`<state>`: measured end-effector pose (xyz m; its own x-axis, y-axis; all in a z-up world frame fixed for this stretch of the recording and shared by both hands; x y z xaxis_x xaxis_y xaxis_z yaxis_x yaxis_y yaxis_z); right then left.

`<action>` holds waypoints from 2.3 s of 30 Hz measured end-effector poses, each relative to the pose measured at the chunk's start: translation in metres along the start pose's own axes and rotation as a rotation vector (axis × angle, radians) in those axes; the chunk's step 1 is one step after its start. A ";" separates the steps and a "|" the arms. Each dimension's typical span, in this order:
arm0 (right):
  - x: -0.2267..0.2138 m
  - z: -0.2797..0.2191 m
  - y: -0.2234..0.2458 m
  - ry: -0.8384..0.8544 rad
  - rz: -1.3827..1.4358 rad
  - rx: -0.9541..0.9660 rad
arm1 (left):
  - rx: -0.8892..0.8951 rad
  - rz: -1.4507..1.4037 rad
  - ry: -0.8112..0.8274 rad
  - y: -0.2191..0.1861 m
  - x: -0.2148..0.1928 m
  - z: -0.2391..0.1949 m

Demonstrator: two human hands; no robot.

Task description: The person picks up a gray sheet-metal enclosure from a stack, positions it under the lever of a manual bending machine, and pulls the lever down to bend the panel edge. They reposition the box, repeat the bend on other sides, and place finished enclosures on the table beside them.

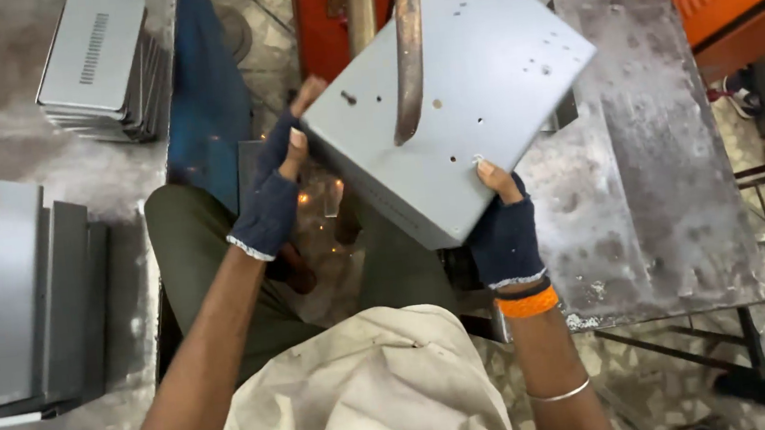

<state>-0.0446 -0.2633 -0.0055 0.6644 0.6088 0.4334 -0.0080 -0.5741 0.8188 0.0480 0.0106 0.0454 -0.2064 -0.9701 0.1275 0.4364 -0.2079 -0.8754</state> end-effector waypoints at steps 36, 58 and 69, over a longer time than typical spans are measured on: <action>0.019 0.045 0.042 0.058 -0.397 -0.089 | -0.073 -0.053 -0.168 0.007 0.044 -0.005; 0.013 0.072 0.049 0.359 -0.417 -0.093 | -0.026 -0.039 -0.433 0.022 0.047 -0.007; -0.028 0.118 0.014 0.086 -0.273 -0.059 | -0.065 -0.098 -0.473 0.012 0.046 -0.009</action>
<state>0.0250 -0.3529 -0.0506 0.5818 0.7824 0.2222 0.1174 -0.3511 0.9290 0.0362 -0.0353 0.0366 0.1832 -0.9001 0.3953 0.3764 -0.3072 -0.8740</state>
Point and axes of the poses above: each hand's wrist, its own z-axis towards the middle knuckle, its own x-axis out of the palm, y = z × x, the point moved 7 cm from there along z, towards the middle knuckle, and after that the axes turned 6 degrees about -y, right-handed, at the moved point
